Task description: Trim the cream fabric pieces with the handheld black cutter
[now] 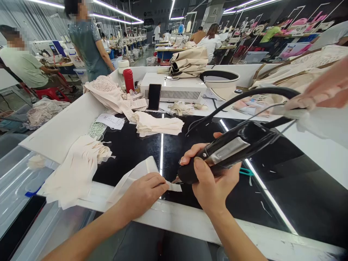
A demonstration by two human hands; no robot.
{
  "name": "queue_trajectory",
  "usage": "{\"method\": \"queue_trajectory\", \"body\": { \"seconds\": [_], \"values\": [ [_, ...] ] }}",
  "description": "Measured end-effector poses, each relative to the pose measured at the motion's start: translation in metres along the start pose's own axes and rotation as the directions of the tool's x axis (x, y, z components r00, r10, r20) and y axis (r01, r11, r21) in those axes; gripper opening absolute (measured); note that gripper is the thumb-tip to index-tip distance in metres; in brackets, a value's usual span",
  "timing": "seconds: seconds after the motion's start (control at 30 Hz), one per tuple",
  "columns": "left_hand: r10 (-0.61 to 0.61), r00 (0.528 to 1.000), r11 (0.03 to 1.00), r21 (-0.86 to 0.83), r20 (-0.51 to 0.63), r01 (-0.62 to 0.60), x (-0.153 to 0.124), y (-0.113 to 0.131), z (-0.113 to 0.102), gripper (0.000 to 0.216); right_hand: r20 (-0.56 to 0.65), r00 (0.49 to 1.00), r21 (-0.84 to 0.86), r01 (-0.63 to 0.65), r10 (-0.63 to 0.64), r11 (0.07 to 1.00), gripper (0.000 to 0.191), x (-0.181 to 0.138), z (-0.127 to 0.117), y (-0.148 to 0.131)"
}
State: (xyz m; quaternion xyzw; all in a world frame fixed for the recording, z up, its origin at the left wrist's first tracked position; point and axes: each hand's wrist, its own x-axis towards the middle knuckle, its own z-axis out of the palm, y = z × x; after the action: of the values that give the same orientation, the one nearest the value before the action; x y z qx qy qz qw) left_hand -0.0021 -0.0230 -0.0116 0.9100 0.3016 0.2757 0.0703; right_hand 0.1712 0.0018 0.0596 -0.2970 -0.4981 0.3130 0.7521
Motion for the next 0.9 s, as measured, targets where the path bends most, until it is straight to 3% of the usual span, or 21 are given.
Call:
{"method": "queue_trajectory", "body": {
  "seconds": [0.2, 0.37, 0.57, 0.9],
  "values": [
    [-0.008, 1.0, 1.0, -0.008, 0.006, 0.008, -0.003, -0.002, 0.002, 0.017, -0.016, 1.0, -0.022, 0.003, -0.003, 1.0, 0.046, -0.001, -0.011, -0.003],
    [-0.038, 0.998, 0.999, -0.014, 0.048, 0.038, -0.002, 0.001, 0.0, 0.02, 0.039, 0.999, 0.036, -0.013, 0.012, 0.999, 0.049, -0.006, -0.019, -0.008],
    [-0.068, 0.991, 0.995, 0.084, 0.115, 0.058, 0.002, 0.007, -0.004, 0.041, 0.048, 0.999, 0.075, -0.006, 0.003, 0.997, 0.048, -0.009, -0.022, -0.009],
    [-0.038, 0.996, 0.991, 0.129, 0.086, 0.027, 0.0, 0.009, -0.005, 0.034, 0.047, 0.999, 0.07, -0.013, 0.01, 0.997, 0.046, -0.009, -0.02, -0.007]
  ]
}}
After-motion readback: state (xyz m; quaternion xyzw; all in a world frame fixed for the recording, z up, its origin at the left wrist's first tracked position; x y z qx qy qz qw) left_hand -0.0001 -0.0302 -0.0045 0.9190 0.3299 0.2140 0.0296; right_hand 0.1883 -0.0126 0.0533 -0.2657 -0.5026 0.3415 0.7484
